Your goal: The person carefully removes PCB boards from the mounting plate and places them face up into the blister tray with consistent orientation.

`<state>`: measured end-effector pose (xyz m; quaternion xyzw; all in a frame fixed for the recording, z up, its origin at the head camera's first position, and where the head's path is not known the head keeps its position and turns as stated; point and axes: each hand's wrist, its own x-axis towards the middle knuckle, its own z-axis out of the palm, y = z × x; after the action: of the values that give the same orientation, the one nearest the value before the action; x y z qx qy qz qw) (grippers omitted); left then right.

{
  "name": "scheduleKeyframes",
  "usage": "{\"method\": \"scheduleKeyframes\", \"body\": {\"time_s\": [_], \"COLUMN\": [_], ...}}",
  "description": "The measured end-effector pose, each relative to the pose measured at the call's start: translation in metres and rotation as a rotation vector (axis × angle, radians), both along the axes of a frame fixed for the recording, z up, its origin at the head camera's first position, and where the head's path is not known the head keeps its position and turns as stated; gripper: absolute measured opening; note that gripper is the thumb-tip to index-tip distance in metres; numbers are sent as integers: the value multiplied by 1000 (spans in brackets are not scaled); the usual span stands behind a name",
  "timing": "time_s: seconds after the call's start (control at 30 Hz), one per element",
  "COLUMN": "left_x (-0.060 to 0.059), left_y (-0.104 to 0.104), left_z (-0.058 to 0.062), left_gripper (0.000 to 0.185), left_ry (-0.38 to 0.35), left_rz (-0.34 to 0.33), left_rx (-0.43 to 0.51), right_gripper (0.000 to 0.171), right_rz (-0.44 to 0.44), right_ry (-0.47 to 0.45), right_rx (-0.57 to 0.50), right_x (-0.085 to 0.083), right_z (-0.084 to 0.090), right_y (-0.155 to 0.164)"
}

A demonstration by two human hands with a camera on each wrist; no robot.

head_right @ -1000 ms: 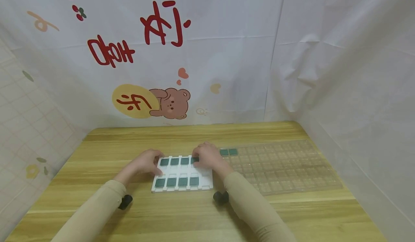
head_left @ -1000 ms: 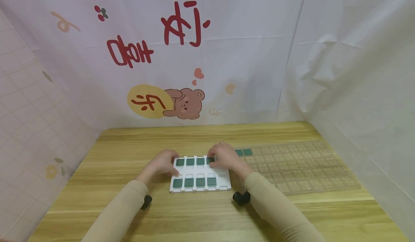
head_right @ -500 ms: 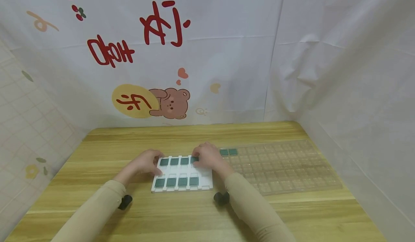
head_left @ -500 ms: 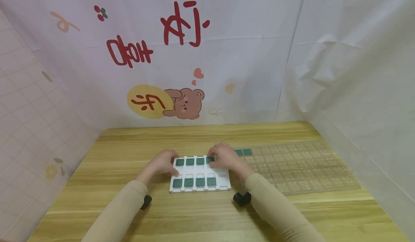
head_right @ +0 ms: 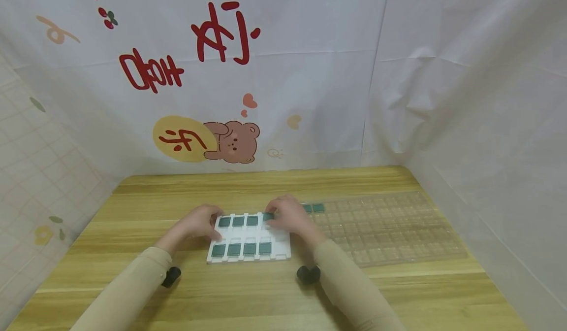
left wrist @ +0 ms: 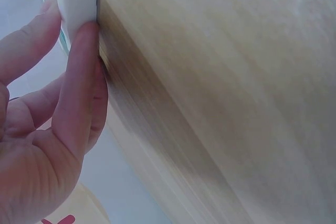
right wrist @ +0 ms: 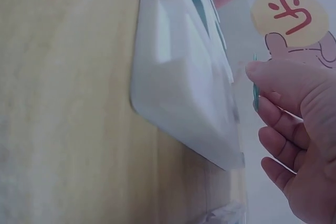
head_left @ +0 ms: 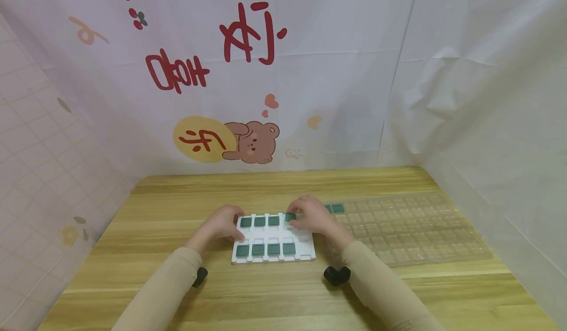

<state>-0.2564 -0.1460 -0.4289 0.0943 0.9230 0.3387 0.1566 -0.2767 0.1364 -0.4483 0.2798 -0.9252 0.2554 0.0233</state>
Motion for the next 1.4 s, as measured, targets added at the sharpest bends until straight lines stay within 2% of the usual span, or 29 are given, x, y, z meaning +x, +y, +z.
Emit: {"method": "scheduleKeyframes", "body": {"time_s": [0.37, 0.53, 0.77, 1.0, 1.23, 1.4], "left_x": [1, 2, 3, 4, 5, 5], "left_y": [2, 2, 1, 2, 2, 3], "left_z": [1, 2, 1, 1, 2, 2], "left_gripper": [67, 66, 68, 68, 65, 65], "left_ry": [-8, 5, 8, 7, 1, 2], "left_rz": [14, -2, 9, 13, 13, 13], "left_rx": [2, -4, -14, -3, -2, -10], "right_gripper": [23, 22, 19, 18, 21, 23], "right_rz": [3, 19, 10, 46, -8, -11], "right_ry": [33, 24, 3, 1, -60, -63], "right_rx": [-86, -135, -207, -274, -304, -311], "right_x": [11, 12, 10, 6, 5, 2], "right_z": [8, 12, 21, 24, 27, 25], "right_y": [14, 21, 29, 39, 56, 71]}}
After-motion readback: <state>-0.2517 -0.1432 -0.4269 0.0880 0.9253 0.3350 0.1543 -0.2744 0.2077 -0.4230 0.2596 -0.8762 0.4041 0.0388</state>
